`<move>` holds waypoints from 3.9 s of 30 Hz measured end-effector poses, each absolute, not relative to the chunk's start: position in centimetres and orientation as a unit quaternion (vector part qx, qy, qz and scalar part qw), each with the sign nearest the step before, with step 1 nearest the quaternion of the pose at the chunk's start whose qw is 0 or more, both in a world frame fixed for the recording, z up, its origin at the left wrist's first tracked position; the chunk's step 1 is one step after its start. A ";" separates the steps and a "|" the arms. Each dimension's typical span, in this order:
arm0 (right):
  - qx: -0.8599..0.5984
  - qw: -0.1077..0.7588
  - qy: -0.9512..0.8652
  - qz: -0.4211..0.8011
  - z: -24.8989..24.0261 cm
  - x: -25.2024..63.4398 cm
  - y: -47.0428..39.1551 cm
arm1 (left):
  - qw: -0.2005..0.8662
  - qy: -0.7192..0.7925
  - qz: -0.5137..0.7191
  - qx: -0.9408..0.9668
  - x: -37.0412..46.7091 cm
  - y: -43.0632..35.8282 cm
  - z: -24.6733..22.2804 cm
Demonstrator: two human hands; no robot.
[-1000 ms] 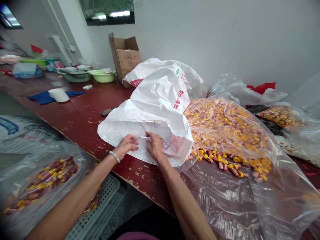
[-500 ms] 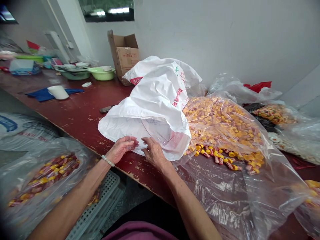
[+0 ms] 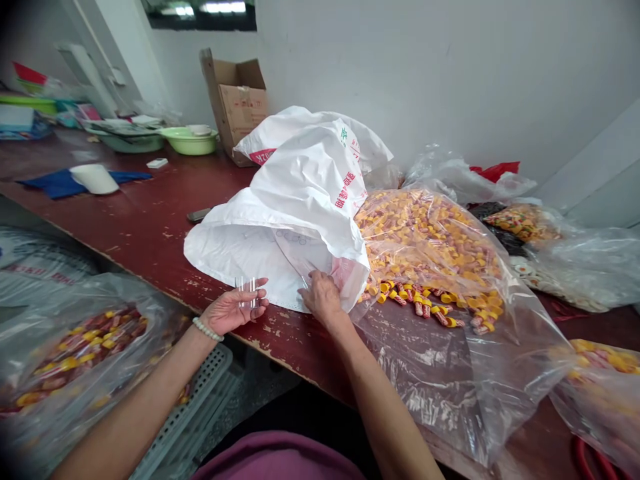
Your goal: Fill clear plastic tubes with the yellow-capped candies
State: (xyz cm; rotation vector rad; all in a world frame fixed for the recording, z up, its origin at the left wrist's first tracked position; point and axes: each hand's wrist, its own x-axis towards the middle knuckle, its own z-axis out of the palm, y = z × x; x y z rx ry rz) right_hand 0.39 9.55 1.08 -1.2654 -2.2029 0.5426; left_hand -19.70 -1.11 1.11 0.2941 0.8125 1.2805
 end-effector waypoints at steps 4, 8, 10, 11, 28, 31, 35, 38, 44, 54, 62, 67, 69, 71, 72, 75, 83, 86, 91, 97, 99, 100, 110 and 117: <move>-0.472 0.270 -0.814 0.206 0.4 -0.2 7.8 | 0.696 0.397 0.581 0.145 -18.4 -0.7 1.1; -0.408 0.350 -0.757 0.372 0.2 -1.0 5.6 | 0.655 0.414 0.590 0.228 -16.6 -0.8 1.2; -0.367 0.382 -0.723 0.445 0.3 -1.3 4.4 | 0.637 0.406 0.605 0.252 -15.7 -1.0 1.2; -0.356 0.390 -0.722 0.447 0.5 -1.4 3.9 | 0.631 0.399 0.611 0.261 -15.3 -1.1 1.2; -0.479 0.322 -0.792 0.198 0.7 -1.8 9.7 | 0.520 0.505 0.659 0.201 -16.1 -1.0 1.0; -0.426 0.372 -0.767 0.302 0.9 -2.1 6.6 | 0.530 0.474 0.670 0.212 -15.6 -1.0 0.8; -0.352 0.413 -0.721 0.432 0.9 -2.1 3.6 | 0.536 0.412 0.693 0.253 -14.4 -1.1 0.7; -0.336 0.421 -0.763 0.357 0.7 -1.9 2.8 | 0.534 0.409 0.681 0.290 -13.6 -1.4 0.9; -0.338 0.289 -0.879 0.171 1.0 -1.3 2.9 | 0.501 0.449 0.667 0.321 -12.9 -1.4 0.6; -0.442 0.219 -0.866 0.085 1.5 0.4 12.5 | 0.434 0.545 0.616 0.368 -13.8 -1.8 1.0; -0.402 0.266 -0.859 0.175 2.3 0.5 12.1 | 0.395 0.549 0.614 0.406 -13.9 -2.0 1.4; -0.294 0.371 -0.729 0.494 2.4 -0.8 7.6 | 0.380 0.534 0.647 0.389 -14.0 -1.8 0.6; -0.266 0.379 -0.680 0.568 2.5 -0.9 6.3 | 0.395 0.516 0.664 0.369 -14.0 -1.8 0.4; -0.260 0.382 -0.658 0.595 2.7 -0.9 5.4 | 0.419 0.496 0.675 0.351 -13.8 -1.8 0.3; -0.261 0.392 -0.646 0.600 2.8 -0.9 5.2 | 0.431 0.486 0.680 0.342 -13.8 -1.9 0.4; -0.283 0.452 -0.596 0.600 2.8 -1.0 4.4 | 0.469 0.461 0.689 0.303 -13.3 -2.1 0.9; -0.306 0.481 -0.654 0.498 1.8 -0.3 1.3 | 0.570 0.343 0.722 0.190 -11.8 -2.0 1.1; -0.316 0.463 -0.685 0.466 1.5 0.5 0.7 | 0.548 0.354 0.737 0.176 -11.5 -1.7 1.0; -0.296 0.435 -0.754 0.392 2.0 1.7 -0.4 | 0.497 0.405 0.727 0.248 -11.2 -1.5 1.3; -0.368 0.517 -0.722 0.274 2.8 9.0 1.6 | 0.417 0.496 0.663 0.376 -10.0 -0.7 0.0; -0.484 0.503 -0.686 0.206 2.5 13.7 4.0 | 0.391 0.516 0.632 0.426 -9.7 -0.5 -0.5; -0.563 0.458 -0.672 0.147 2.1 16.1 5.3 | 0.381 0.522 0.617 0.449 -9.6 -0.4 -0.7; -0.698 0.253 -0.669 0.024 0.3 25.1 12.2 | 0.373 0.524 0.579 0.501 -9.5 0.0 -0.2; -0.638 0.425 -0.621 0.164 2.8 19.1 8.2 | 0.420 0.484 0.565 0.519 -9.3 0.0 -0.7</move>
